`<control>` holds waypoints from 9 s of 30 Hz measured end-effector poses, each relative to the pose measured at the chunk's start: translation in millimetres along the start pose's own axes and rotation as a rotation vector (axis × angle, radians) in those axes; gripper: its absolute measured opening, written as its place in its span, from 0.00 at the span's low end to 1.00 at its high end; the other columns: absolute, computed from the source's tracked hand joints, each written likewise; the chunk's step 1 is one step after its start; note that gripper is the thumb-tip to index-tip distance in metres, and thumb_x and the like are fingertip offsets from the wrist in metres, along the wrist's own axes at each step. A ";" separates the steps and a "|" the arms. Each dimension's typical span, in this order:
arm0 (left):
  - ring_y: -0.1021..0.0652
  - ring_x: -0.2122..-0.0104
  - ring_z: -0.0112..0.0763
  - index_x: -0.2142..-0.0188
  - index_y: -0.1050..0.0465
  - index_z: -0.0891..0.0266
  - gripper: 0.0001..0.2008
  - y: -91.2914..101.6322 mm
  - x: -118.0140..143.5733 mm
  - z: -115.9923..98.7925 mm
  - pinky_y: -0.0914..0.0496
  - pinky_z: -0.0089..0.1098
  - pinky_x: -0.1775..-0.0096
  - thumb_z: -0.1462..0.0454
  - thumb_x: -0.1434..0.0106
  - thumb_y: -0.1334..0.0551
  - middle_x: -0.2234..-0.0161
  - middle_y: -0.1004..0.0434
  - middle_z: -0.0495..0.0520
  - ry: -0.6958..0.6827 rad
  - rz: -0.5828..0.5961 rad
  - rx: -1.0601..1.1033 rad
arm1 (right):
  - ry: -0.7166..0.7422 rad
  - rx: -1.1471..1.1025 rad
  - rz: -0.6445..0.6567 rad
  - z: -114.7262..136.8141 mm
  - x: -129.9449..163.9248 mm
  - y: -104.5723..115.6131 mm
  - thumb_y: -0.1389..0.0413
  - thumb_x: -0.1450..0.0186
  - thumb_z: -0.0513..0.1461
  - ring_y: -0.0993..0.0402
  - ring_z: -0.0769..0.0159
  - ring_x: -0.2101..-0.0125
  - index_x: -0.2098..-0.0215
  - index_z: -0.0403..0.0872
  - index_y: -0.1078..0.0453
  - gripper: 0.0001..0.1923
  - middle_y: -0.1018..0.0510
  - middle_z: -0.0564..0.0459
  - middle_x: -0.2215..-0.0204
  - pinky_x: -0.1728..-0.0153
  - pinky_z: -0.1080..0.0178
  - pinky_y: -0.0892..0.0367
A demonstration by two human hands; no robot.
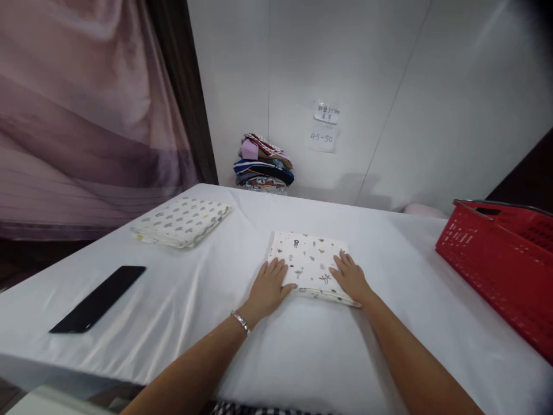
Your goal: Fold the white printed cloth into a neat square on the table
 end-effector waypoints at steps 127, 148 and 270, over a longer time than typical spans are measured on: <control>0.34 0.80 0.22 0.73 0.28 0.64 0.08 9.2 35.5 35.2 0.39 0.26 0.75 0.61 0.49 0.38 0.82 0.34 0.45 0.545 0.313 1.069 | 0.563 -0.519 -0.268 167.2 56.6 -13.4 0.46 0.38 0.37 0.32 0.62 0.63 0.62 0.49 0.27 0.07 0.25 0.52 0.66 0.60 0.60 0.38; 0.40 0.82 0.22 0.79 0.32 0.64 0.05 0.7 37.9 40.2 0.47 0.26 0.78 0.63 0.54 0.42 0.85 0.38 0.45 0.608 0.319 1.076 | 0.689 -0.320 -0.304 174.2 64.3 -14.7 0.49 0.36 0.38 0.35 0.61 0.63 0.61 0.46 0.30 0.08 0.27 0.48 0.64 0.61 0.59 0.39; 0.34 0.84 0.28 0.79 0.36 0.61 0.15 10.2 34.5 28.3 0.43 0.30 0.78 0.51 0.48 0.43 0.85 0.36 0.46 0.601 0.318 0.649 | -0.124 -0.506 -0.327 -56.1 92.0 19.9 0.49 0.43 0.40 0.31 0.66 0.67 0.59 0.48 0.30 0.15 0.25 0.54 0.66 0.62 0.63 0.35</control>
Point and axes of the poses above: each hand's wrist, its own x-axis away from the middle knuckle, its own y-axis out of the back of the hand, z = x × y, the point moved 5 cm from there along -x, towards the middle knuckle
